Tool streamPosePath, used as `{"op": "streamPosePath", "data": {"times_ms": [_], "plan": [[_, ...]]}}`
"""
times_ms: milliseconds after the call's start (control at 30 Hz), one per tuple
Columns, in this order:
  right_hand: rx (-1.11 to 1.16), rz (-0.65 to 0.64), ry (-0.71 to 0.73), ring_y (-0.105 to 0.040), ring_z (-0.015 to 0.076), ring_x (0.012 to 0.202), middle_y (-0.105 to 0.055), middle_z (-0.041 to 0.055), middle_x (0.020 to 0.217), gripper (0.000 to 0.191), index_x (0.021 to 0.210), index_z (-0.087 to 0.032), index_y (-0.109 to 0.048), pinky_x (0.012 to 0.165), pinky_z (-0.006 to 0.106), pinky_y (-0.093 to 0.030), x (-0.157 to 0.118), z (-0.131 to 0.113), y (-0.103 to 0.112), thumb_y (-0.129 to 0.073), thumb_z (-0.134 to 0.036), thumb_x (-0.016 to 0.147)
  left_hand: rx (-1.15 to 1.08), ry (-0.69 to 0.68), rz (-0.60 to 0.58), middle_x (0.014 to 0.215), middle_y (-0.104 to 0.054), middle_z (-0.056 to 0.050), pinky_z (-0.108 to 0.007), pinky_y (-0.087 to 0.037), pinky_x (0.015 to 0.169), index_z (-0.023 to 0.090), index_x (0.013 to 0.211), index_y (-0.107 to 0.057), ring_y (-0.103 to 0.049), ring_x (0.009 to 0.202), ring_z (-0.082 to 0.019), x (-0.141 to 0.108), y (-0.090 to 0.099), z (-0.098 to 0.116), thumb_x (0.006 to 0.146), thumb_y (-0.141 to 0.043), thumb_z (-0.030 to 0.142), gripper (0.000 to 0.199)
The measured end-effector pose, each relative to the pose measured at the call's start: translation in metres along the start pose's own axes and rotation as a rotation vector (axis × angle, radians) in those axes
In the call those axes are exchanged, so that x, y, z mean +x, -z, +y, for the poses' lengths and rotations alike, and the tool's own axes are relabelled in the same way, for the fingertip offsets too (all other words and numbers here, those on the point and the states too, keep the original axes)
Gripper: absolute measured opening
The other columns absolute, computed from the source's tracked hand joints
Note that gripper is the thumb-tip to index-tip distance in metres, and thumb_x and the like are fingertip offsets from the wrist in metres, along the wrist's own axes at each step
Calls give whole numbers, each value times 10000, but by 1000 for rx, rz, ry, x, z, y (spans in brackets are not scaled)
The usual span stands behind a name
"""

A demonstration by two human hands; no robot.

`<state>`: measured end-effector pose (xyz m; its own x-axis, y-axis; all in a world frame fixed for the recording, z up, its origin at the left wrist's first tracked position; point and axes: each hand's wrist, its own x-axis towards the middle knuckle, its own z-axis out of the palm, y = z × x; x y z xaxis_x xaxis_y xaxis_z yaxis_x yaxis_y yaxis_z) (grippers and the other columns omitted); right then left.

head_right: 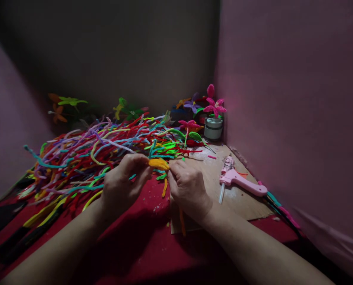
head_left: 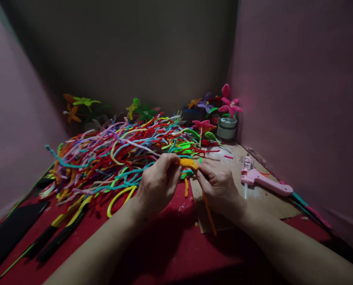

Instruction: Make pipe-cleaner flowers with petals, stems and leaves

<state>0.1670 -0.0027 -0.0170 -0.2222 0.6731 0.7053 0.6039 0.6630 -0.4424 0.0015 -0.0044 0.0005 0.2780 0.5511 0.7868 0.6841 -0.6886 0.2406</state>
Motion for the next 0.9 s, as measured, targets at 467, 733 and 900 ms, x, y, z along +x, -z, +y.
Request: {"op": "streamPosePath", "data": {"times_ms": [467,733,900], "plan": [[79,7,3,-537,143,662,-610,54,712,208,774,-142,-620,617,259,-397,2,4,1,-429,-87,835,171,-205,27,670,-573,30,-165,-406,559,187,835,-486,-532,558,-65,-3,-2,-6,806,-514,84,111],[206,-60,-11,-577,150,758,-653,53,846,215,920,-179,-641,680,277,-432,4,6,2,-444,-125,854,-70,77,-71,584,-528,38,-180,-412,505,164,797,-506,-507,475,-68,6,5,6,784,-511,114,53],[201,-84,-19,-552,140,680,-621,38,719,198,786,-157,-641,630,267,-411,5,6,3,-455,-118,839,-99,87,-83,571,-521,34,-185,-399,493,156,786,-507,-496,469,-69,6,6,5,780,-495,113,46]]}}
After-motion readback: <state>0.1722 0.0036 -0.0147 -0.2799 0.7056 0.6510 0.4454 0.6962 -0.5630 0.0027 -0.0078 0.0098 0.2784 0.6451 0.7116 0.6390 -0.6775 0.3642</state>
